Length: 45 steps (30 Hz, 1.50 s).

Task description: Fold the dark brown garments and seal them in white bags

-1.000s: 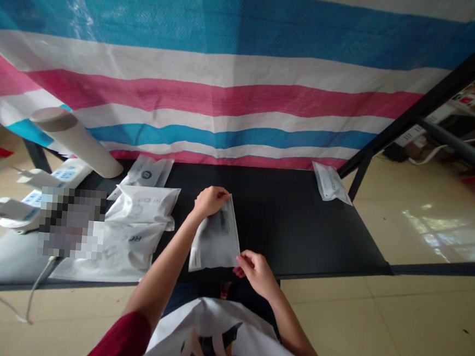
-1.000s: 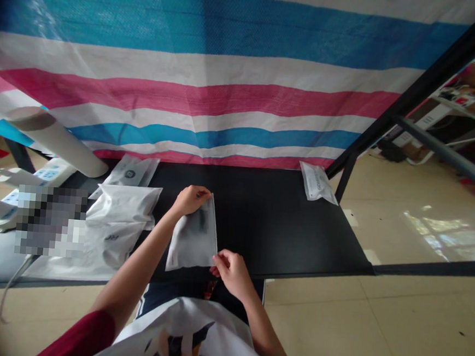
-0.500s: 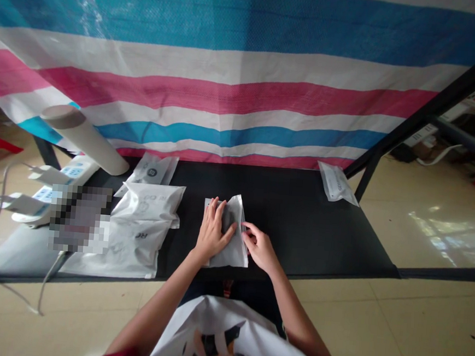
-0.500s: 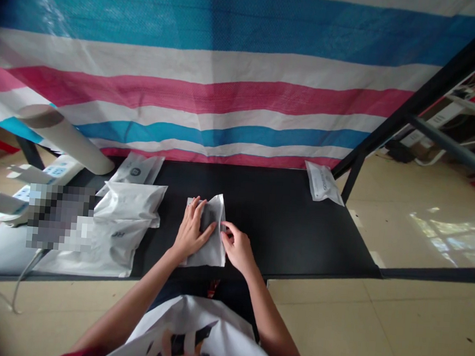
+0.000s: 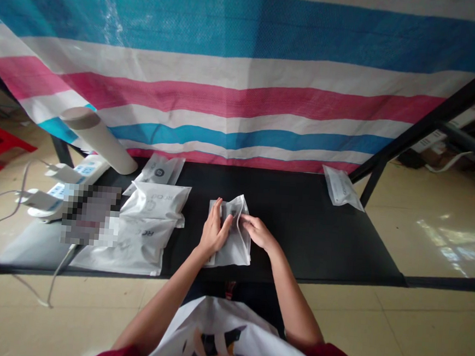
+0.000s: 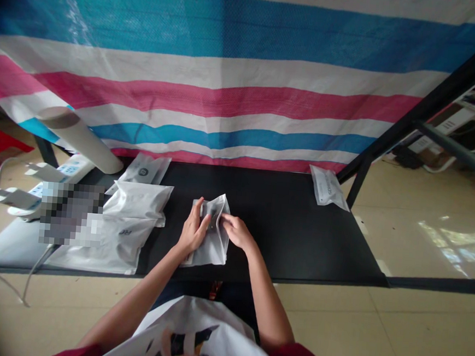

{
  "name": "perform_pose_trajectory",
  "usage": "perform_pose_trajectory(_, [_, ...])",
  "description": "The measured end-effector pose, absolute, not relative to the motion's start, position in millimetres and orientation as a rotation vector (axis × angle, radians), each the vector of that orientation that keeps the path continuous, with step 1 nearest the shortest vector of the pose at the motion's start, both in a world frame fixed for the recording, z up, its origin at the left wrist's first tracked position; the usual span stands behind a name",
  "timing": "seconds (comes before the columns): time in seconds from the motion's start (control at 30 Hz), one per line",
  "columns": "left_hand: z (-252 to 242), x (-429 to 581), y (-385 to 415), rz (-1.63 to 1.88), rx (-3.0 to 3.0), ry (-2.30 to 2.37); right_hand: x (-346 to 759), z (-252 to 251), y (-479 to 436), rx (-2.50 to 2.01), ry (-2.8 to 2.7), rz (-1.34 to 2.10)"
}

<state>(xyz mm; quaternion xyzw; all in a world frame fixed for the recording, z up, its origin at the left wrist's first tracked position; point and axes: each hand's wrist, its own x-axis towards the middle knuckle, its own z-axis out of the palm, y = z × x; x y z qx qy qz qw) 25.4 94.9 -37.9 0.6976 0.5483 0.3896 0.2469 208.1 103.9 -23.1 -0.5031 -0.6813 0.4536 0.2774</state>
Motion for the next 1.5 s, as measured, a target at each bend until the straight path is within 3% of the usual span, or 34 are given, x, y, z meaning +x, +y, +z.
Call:
perform_pose_trajectory(0.23, [-35.3,28.7,93.2,1.046,1.899,1.447,204.0,-17.1,108.8,-1.528,-1.937,1.154])
perform_pose_trajectory(0.43, [-32.6,28.2,93.9,1.043,1.803,1.473,215.7,-31.2,113.3,-1.132,-1.685,1.419])
perform_pose_trajectory(0.6, [-31.8,29.1,93.9,1.064,1.786,1.470,212.8,-35.0,110.7,-1.097,-1.579,1.497])
perform_pose_trajectory(1.23, [-35.6,30.1,93.9,1.052,1.907,1.469,209.2,-26.6,105.8,-1.252,-1.761,1.265])
perform_pose_trajectory(1.5, [-34.1,29.3,92.5,0.998,2.031,1.406,185.4,-9.1,110.7,-1.815,-1.838,0.949])
